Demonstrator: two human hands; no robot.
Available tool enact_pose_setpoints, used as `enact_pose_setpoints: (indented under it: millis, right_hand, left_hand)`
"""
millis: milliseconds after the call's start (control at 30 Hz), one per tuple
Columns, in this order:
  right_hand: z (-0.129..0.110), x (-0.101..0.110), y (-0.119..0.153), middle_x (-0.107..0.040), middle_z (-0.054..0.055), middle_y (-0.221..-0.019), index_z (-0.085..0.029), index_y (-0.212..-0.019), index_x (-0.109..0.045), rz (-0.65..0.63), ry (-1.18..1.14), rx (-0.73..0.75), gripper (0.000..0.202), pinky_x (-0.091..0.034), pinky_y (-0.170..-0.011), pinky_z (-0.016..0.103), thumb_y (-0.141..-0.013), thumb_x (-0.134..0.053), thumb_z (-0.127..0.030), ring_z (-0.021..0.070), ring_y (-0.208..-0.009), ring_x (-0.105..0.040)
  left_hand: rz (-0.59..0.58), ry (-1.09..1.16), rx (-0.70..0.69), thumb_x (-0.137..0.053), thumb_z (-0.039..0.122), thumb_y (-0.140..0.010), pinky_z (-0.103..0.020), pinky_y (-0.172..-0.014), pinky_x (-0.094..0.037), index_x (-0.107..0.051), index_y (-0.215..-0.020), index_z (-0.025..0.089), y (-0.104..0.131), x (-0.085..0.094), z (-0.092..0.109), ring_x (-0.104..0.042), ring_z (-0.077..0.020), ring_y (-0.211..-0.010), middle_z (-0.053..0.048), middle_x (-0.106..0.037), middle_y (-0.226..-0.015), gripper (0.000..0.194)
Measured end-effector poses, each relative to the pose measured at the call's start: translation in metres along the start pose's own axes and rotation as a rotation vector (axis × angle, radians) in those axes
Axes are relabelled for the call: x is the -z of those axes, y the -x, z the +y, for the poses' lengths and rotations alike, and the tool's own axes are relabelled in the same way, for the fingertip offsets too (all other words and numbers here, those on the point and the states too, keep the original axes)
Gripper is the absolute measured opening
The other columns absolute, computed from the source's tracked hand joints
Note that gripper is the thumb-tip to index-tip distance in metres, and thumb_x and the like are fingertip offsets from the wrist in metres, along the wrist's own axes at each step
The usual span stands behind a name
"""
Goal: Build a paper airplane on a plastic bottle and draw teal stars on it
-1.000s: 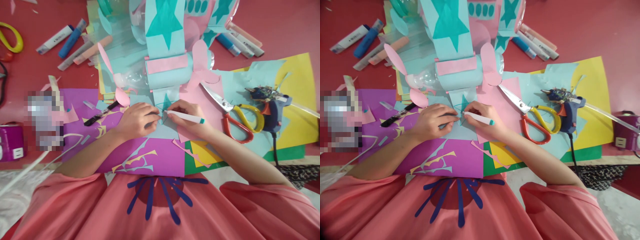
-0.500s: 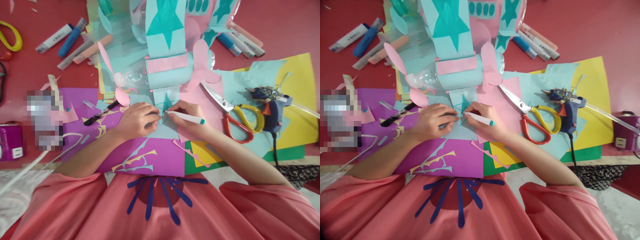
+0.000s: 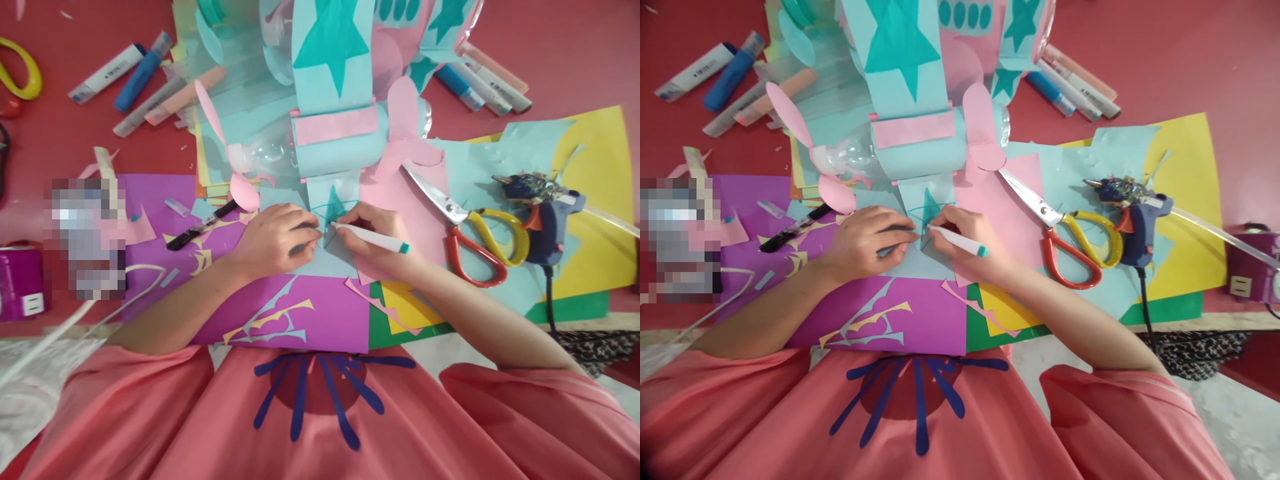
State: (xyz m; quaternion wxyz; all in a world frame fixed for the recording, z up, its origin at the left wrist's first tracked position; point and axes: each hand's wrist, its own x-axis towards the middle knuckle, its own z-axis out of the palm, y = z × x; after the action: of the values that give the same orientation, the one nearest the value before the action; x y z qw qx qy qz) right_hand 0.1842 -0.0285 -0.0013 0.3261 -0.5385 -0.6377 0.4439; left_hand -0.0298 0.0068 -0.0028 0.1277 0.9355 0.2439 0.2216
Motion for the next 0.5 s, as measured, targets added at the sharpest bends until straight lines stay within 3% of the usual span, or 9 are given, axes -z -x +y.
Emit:
enact_pose_setpoints:
  millis: [200, 367, 500]
  right_hand:
    - [0.0027, -0.0014, 0.0017, -0.066, 0.002, -0.068, -0.018, -0.074, -0.059, -0.06, 0.003, 0.083, 0.012, -0.041, -0.053, 0.023, -0.082, -0.058, -0.027, 0.01, -0.057, -0.054]
    - [0.0002, -0.0005, 0.0012, -0.063, 0.001, -0.068, -0.019, -0.074, -0.054, 0.009, 0.041, 0.041, 0.012, -0.041, -0.054, 0.024, -0.081, -0.056, -0.028, 0.0095, -0.058, -0.053]
    - [0.0003, -0.0024, 0.0028, -0.062, 0.0, -0.067, -0.02, -0.073, -0.052, 0.002, 0.068, 0.093, 0.012, -0.041, -0.054, 0.024, -0.082, -0.055, -0.026, 0.0096, -0.057, -0.051]
  left_hand:
    - [-0.011, 0.001, 0.007, -0.045, 0.02, -0.094, -0.033, -0.076, -0.051, -0.072, -0.087, 0.02, -0.0001, -0.0002, -0.001, -0.065, -0.018, -0.084, -0.005, -0.073, -0.09, 0.028]
    - [-0.034, 0.012, 0.02, -0.044, 0.022, -0.094, -0.033, -0.078, -0.051, -0.072, -0.088, 0.02, 0.0007, -0.0006, -0.002, -0.066, -0.0184, -0.086, -0.005, -0.074, -0.092, 0.029]
    - [-0.025, 0.006, 0.018, -0.045, 0.022, -0.094, -0.033, -0.078, -0.051, -0.072, -0.088, 0.02, 0.0012, -0.0008, -0.0014, -0.066, -0.0181, -0.086, -0.005, -0.074, -0.092, 0.028]
